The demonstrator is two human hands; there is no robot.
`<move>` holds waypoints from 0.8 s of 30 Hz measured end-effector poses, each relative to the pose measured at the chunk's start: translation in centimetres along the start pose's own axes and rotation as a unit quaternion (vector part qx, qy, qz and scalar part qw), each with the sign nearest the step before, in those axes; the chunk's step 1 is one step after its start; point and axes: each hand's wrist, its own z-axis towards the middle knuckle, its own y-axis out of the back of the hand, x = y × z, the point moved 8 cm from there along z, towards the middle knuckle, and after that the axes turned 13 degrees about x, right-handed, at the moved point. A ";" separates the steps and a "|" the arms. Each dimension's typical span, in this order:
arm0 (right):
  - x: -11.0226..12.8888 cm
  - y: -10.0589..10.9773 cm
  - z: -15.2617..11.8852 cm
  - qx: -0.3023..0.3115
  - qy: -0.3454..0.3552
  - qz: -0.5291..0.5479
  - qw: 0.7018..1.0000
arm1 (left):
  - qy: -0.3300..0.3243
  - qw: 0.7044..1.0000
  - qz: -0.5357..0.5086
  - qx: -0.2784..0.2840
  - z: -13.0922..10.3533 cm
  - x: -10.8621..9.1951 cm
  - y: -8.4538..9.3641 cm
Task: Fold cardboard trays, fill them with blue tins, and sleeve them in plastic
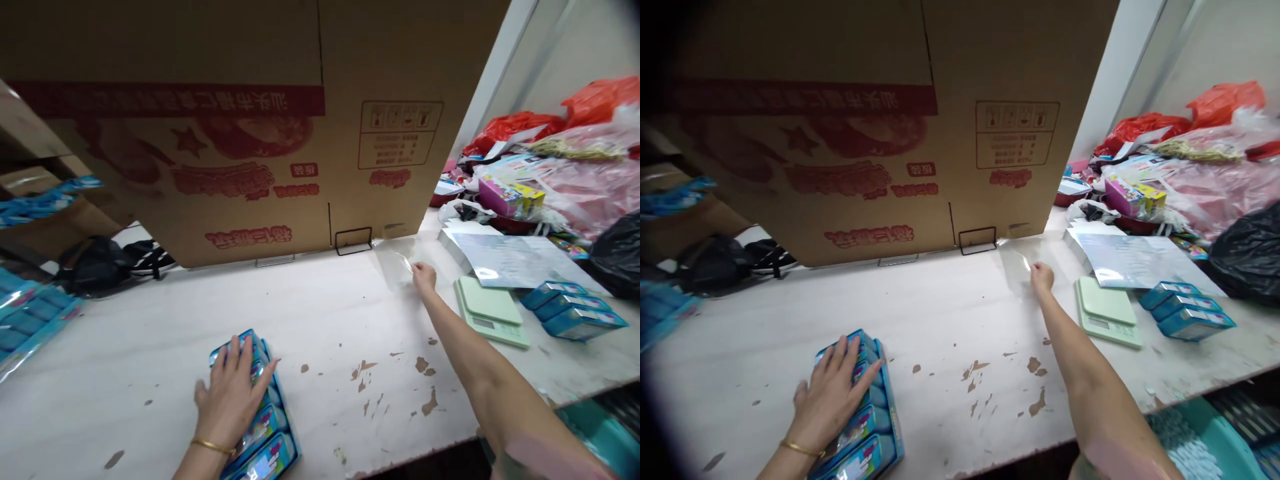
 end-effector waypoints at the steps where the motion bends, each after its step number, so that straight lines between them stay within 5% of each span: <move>1: 2.4 -1.0 -1.3 0.018 0.039 0.000 0.999 | -0.011 1.000 -0.005 -0.017 -0.6 -1.2 0.7; 3: 8.4 -4.0 -5.4 0.077 0.157 -0.018 0.984 | -0.083 0.994 -0.035 -0.060 -1.7 -4.5 2.5; 5: 15.5 -7.2 -12.0 0.121 0.374 -0.098 0.914 | -0.152 0.978 -0.088 -0.109 -2.8 -7.2 4.6; 8: 21.6 -9.3 -20.5 0.092 0.532 -0.166 0.825 | -0.154 0.966 -0.114 -0.174 -3.6 -8.1 6.9; 11: 23.9 -9.5 -24.4 0.075 0.575 -0.181 0.795 | -0.150 0.966 -0.115 -0.175 -4.0 -6.9 7.3; 19: 26.0 -9.7 -28.9 0.053 0.610 -0.219 0.760 | -0.099 0.973 -0.075 -0.192 -7.6 -4.3 7.2; 24: 27.3 -9.3 -32.6 0.038 0.665 -0.185 0.723 | -0.077 0.963 -0.182 -0.186 -8.6 -2.2 7.6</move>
